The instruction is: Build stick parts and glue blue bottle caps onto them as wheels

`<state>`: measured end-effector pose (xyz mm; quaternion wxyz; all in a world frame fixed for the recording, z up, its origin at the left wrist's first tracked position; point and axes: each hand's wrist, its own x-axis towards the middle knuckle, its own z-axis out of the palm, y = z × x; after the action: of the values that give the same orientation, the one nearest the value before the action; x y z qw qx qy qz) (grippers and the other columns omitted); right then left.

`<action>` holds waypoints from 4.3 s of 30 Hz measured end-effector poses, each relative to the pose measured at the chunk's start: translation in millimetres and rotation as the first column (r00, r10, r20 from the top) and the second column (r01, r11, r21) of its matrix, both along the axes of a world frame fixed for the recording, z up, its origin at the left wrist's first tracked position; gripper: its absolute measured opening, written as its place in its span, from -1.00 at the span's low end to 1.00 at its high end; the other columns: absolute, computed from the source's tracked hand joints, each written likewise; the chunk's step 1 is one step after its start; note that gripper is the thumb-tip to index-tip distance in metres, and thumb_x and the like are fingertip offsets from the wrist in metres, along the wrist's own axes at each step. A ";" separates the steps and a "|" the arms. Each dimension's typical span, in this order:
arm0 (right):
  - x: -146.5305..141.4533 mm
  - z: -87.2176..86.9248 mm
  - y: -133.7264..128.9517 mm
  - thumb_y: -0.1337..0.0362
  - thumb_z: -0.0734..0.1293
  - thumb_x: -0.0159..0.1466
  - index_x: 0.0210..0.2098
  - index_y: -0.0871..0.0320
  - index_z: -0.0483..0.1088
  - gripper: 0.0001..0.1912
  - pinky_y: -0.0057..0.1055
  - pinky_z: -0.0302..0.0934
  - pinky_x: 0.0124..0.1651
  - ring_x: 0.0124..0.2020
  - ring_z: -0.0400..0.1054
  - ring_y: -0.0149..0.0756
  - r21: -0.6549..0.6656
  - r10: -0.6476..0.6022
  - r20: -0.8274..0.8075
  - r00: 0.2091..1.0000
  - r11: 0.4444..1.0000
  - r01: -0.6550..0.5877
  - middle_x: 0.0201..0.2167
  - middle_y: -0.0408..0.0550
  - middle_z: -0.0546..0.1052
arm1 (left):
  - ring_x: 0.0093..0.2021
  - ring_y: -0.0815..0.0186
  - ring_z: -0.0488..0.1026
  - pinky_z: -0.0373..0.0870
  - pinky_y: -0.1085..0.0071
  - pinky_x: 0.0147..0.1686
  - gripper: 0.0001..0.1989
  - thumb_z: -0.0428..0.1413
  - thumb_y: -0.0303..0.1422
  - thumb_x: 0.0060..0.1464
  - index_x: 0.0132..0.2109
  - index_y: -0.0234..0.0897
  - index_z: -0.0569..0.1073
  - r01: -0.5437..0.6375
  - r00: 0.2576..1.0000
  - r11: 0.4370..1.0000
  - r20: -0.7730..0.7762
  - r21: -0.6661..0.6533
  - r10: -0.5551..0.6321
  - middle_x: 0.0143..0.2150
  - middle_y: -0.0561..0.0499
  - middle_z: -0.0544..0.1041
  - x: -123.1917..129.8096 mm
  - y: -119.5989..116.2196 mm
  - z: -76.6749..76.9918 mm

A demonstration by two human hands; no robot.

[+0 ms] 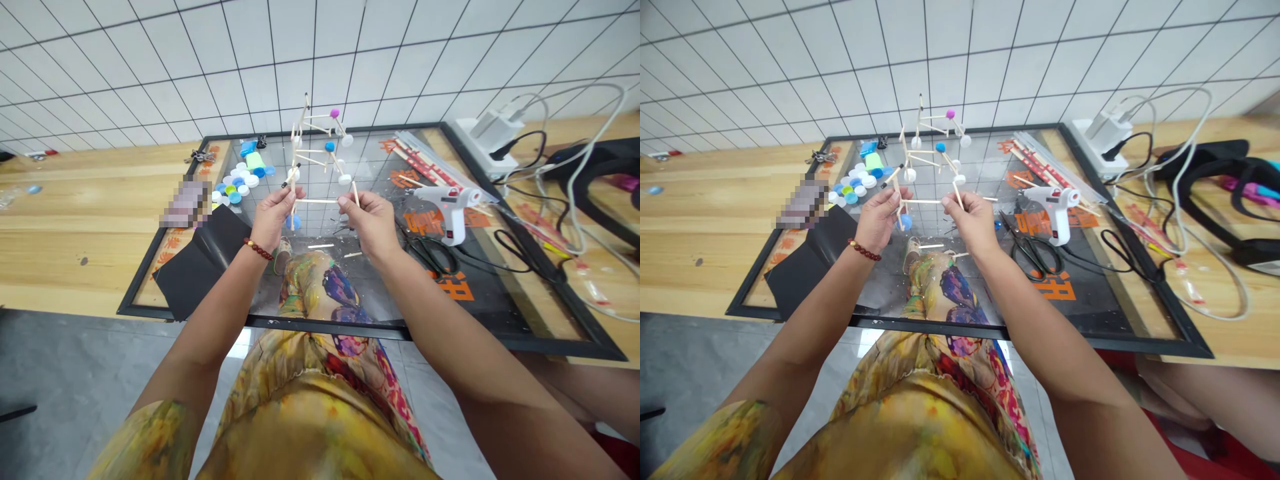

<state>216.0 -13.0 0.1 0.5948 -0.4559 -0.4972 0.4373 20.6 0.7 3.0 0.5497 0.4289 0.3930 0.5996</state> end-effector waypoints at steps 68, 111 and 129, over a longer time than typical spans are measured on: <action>3.7 -17.1 4.8 0.20 0.38 0.18 -0.40 0.09 0.57 -0.87 -0.25 0.26 -0.11 -0.29 0.43 -0.21 0.194 -0.077 0.547 0.833 0.980 -0.036 -0.37 -0.07 0.61 | 0.02 0.17 0.59 0.43 0.21 0.05 -0.90 0.35 -0.41 0.00 -0.28 -0.18 0.63 -0.081 0.993 0.996 0.087 0.024 0.078 -0.14 -0.01 0.66 0.9 4.5 -5.7; 17.8 10.0 -9.7 0.27 0.20 0.36 0.03 0.09 0.40 -0.72 -0.34 0.30 -0.26 -0.41 0.44 -0.30 0.497 -0.323 0.595 0.736 0.867 -0.021 -0.37 -0.10 0.58 | -0.28 0.37 0.56 0.47 0.45 -0.26 -0.89 0.20 -0.38 0.16 -0.20 -0.28 0.63 0.171 0.981 0.979 0.109 -0.108 -0.160 -0.34 -0.01 0.63 5.8 -9.4 10.8; 11.0 15.8 -12.9 -0.03 0.35 0.32 -0.24 0.04 0.57 -0.70 -0.31 0.40 -0.22 -0.36 0.47 -0.33 0.386 -0.100 0.280 0.955 0.922 -0.017 -0.35 -0.10 0.61 | -0.27 0.31 0.59 0.55 0.19 -0.01 -0.83 0.06 -0.47 0.28 -0.21 -0.38 0.54 0.282 0.933 0.889 0.319 -0.361 -0.166 -0.39 -0.02 0.57 14.3 -18.0 20.7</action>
<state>227.0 -25.9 15.8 0.6009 -0.4011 -0.6462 0.2458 35.0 -17.3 23.7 0.7416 0.2612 0.3732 0.4925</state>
